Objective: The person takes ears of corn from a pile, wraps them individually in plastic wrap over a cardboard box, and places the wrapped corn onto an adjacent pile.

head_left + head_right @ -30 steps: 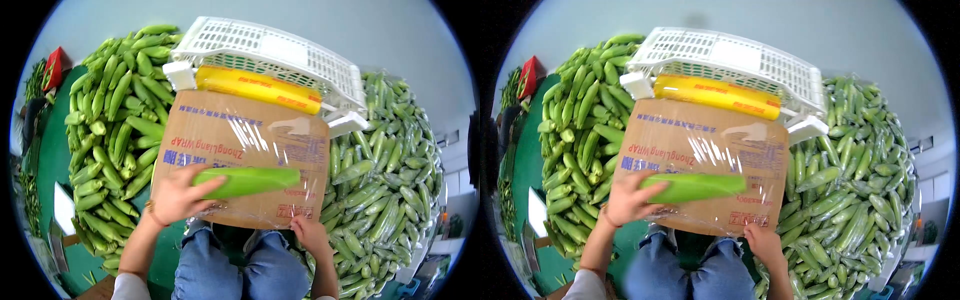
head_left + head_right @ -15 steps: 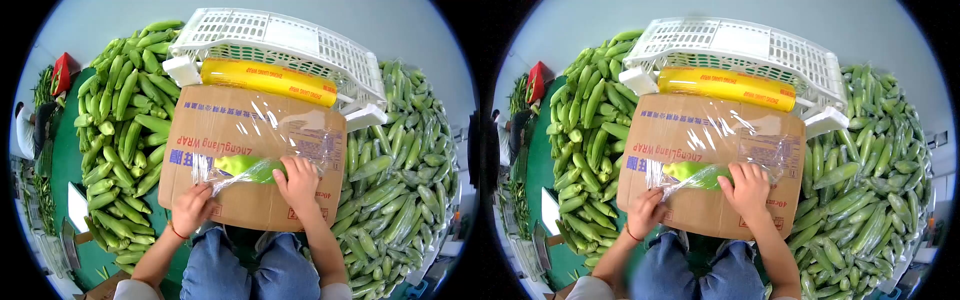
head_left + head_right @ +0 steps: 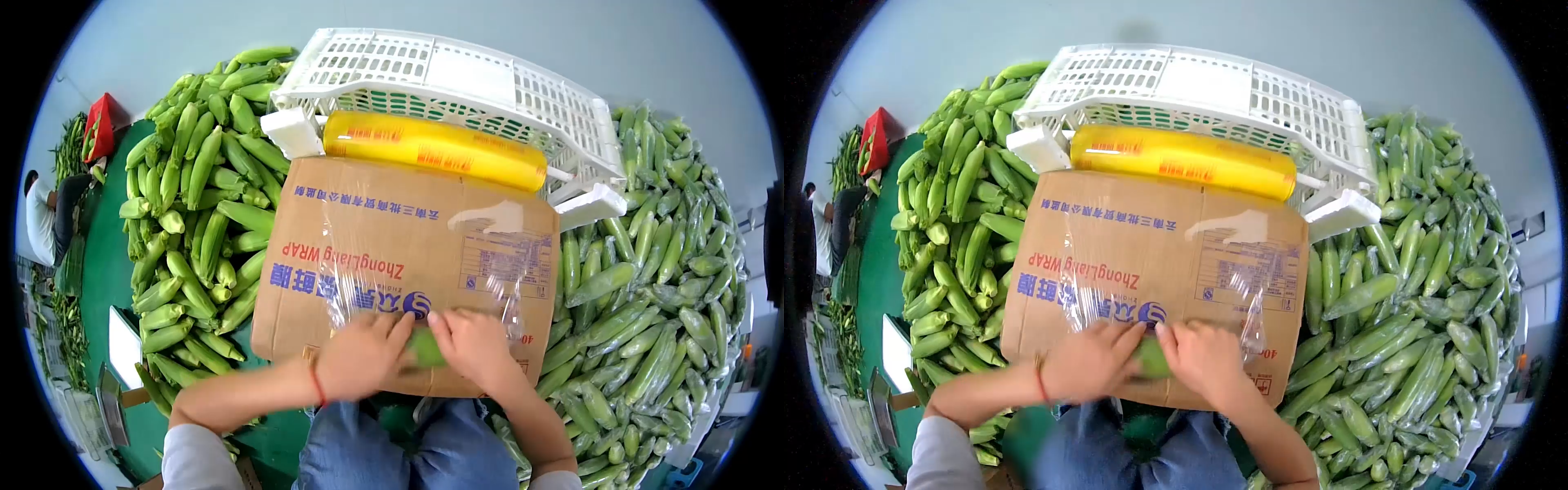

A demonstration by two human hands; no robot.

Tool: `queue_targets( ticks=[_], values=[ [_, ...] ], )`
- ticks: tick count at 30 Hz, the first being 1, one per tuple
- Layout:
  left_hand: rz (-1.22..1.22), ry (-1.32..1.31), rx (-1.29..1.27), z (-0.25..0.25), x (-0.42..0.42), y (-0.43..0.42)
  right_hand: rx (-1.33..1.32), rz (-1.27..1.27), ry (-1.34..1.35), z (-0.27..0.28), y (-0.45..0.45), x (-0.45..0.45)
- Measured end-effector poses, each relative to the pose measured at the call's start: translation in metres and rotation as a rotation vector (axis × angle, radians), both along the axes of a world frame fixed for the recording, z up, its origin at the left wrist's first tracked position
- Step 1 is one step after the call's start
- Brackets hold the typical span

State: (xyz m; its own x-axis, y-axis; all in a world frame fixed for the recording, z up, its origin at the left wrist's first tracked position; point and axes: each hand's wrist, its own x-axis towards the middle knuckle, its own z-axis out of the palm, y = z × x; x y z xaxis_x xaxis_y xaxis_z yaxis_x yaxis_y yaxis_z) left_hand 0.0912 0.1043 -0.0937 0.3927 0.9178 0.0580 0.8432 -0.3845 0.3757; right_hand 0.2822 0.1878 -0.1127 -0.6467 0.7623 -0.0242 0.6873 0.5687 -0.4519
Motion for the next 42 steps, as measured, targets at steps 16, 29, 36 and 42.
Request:
queue_targets(
  ticks=[16, 29, 36, 42],
  values=[
    [0.206, 0.001, 0.176, -0.001, 0.007, -0.001, 0.279, 0.343, -0.024, 0.007, 0.004, -0.001],
    [0.121, 0.456, -0.336, -0.017, -0.015, 0.190, 0.434, 0.326, 0.090, -0.017, 0.061, -0.021],
    [0.095, 0.231, -0.316, -0.006, -0.024, 0.178, -0.279, 0.537, -0.082, 0.019, -0.017, 0.044],
    [0.232, -0.535, 0.569, -0.018, -0.016, 0.064, -0.718, -0.151, 0.261, 0.023, -0.049, 0.083]
  ],
)
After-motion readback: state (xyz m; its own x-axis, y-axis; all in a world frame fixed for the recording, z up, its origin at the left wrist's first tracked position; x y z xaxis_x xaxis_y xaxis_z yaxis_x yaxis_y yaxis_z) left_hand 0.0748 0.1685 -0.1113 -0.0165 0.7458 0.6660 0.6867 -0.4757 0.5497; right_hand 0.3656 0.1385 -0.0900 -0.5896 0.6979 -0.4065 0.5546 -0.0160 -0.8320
